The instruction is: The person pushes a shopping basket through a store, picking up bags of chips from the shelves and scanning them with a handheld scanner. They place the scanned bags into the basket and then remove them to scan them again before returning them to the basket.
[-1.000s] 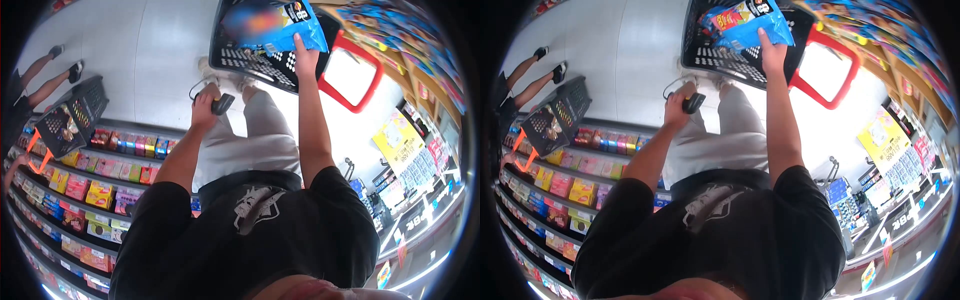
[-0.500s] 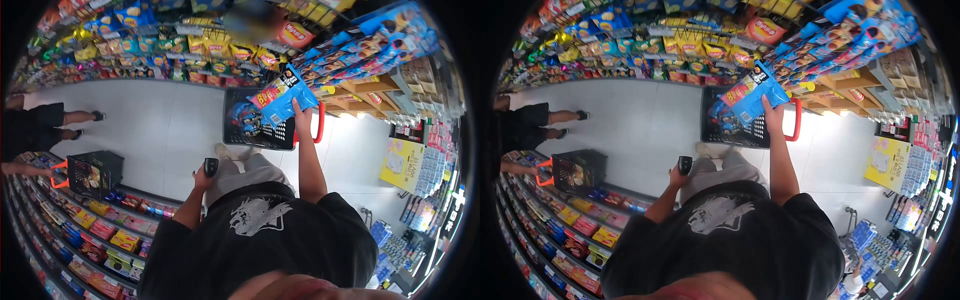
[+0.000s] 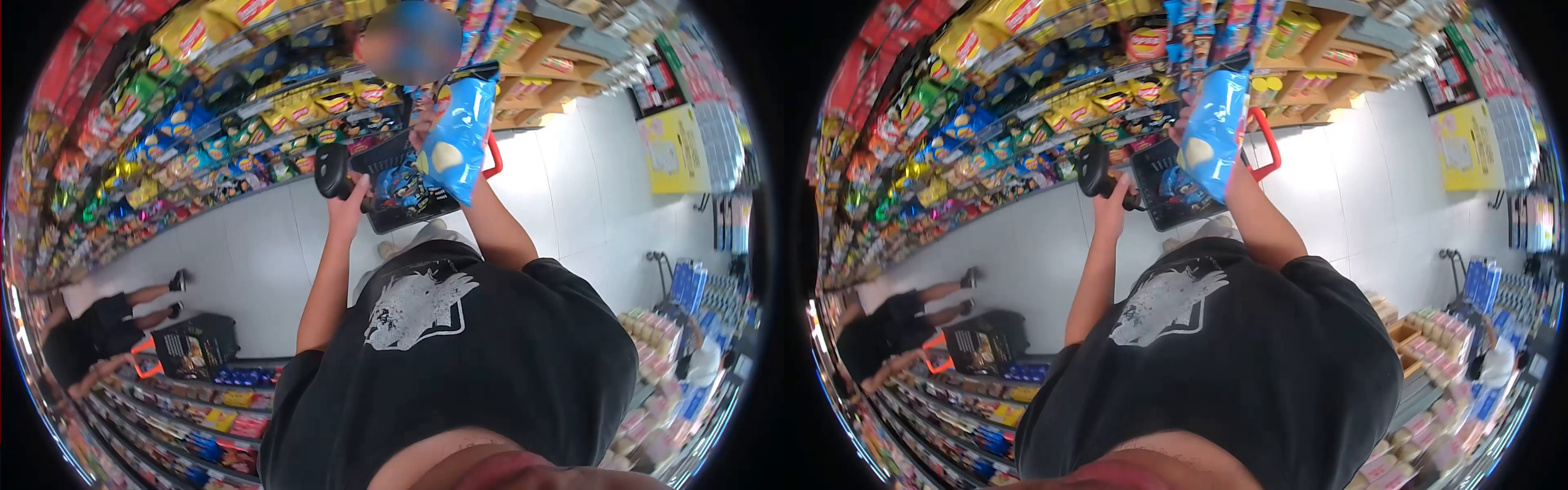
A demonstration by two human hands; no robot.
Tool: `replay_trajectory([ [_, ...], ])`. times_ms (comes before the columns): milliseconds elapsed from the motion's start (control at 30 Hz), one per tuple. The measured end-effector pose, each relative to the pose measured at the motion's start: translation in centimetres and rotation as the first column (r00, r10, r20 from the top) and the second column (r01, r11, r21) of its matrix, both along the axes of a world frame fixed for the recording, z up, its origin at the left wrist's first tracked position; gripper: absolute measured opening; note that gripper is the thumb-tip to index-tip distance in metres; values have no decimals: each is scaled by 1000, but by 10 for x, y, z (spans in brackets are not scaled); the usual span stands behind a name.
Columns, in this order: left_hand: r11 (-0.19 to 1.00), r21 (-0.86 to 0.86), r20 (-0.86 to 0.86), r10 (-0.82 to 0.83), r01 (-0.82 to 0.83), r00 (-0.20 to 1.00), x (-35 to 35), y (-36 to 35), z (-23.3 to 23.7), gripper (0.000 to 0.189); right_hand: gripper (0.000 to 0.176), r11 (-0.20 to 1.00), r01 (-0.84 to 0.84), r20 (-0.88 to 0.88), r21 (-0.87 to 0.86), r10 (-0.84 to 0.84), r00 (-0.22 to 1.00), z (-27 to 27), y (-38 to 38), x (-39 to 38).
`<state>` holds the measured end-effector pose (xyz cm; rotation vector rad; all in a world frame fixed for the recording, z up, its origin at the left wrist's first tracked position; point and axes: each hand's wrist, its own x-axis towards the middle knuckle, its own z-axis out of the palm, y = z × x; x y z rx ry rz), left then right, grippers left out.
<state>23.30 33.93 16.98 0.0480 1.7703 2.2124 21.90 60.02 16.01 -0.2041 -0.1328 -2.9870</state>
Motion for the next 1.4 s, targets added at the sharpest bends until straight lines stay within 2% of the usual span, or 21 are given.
replay_trajectory([
  [33, 997, -10, 18, -76, 76, 997, -3, 12, 11, 13, 58, 994, -62, -62, -94, 56, 996, 12, -2, 3],
  [167, 952, 63, -6, -300, 300, 954, 11, 57, 35, 18, 55, 998, 40, -246, -53, -52, 968, 18, -4, 17],
  [267, 938, -82, -64, -343, 338, 937, 27, 79, 37, 29, 55, 991, 128, -259, -29, -131, 957, 15, -1, 21],
  [300, 954, -100, -156, -297, 284, 942, 32, 87, 39, 41, 53, 990, 142, -281, 4, -135, 950, 16, 2, 22],
  [400, 918, -228, -231, -375, 325, 898, 41, 85, 54, 44, 55, 990, 140, -306, -19, -139, 942, 23, -3, 32],
  [433, 938, -166, -264, -338, 303, 903, 44, 87, 57, 44, 60, 990, 138, -339, -34, -141, 930, 28, -7, 35],
  [500, 965, -38, -320, -258, 259, 912, 50, 92, 58, 43, 66, 972, 193, -290, 134, -148, 946, 39, -10, 44],
  [633, 955, -126, -66, -278, 269, 958, 47, 89, 27, 39, 67, 906, 251, -217, 341, -184, 959, 48, -2, 57],
  [667, 946, -146, 69, -282, 290, 957, 46, 89, 29, 40, 67, 886, 263, -195, 381, -201, 960, 44, 2, 58],
  [700, 947, -165, 19, -278, 277, 960, 41, 90, 5, 43, 67, 862, 280, -172, 422, -227, 959, 38, 5, 59],
  [733, 939, -123, 151, -302, 321, 941, 43, 97, 31, 49, 67, 837, 296, -147, 459, -257, 955, 30, 10, 59],
  [767, 903, -240, 173, -321, 356, 931, 39, 96, 23, 51, 67, 815, 311, -119, 490, -291, 949, 23, 15, 59],
  [900, 925, -235, 79, -286, 297, 955, 58, 100, 21, 58, 66, 736, 340, 8, 585, -424, 906, -1, 48, 66],
  [1000, 947, -242, -70, -236, 213, 969, 61, 102, 9, 53, 66, 691, 284, 106, 665, -464, 879, -16, 74, 64],
  [1100, 963, -244, -127, -150, 116, 980, 59, 112, 7, 52, 66, 694, 169, 182, 699, -402, 897, -20, 102, 72],
  [1167, 929, -369, -189, -81, 5, 979, 54, 121, 11, 54, 64, 769, 100, 229, 631, -308, 923, 0, 114, 80],
  [1233, 883, -461, -294, -64, -83, 954, 50, 132, 10, 57, 63, 611, -71, 242, 789, -202, 949, 0, 123, 78],
  [1267, 920, -383, -283, -34, -80, 959, 50, 140, 9, 59, 63, 505, -145, 260, 851, -166, 951, 2, 131, 84],
  [1300, 913, -398, -252, -19, -85, 968, 52, 147, 10, 56, 65, 459, 44, 83, 888, -252, 964, 6, 126, 97],
  [1333, 907, -413, -223, -6, -89, 975, 51, 152, 13, 54, 68, 258, 125, -43, 958, -301, 952, 2, 124, 91],
  [1400, 904, -413, -279, -5, -116, 960, 58, 162, 12, 48, 68, 57, 40, -20, 998, -308, 951, 19, 130, 94],
])
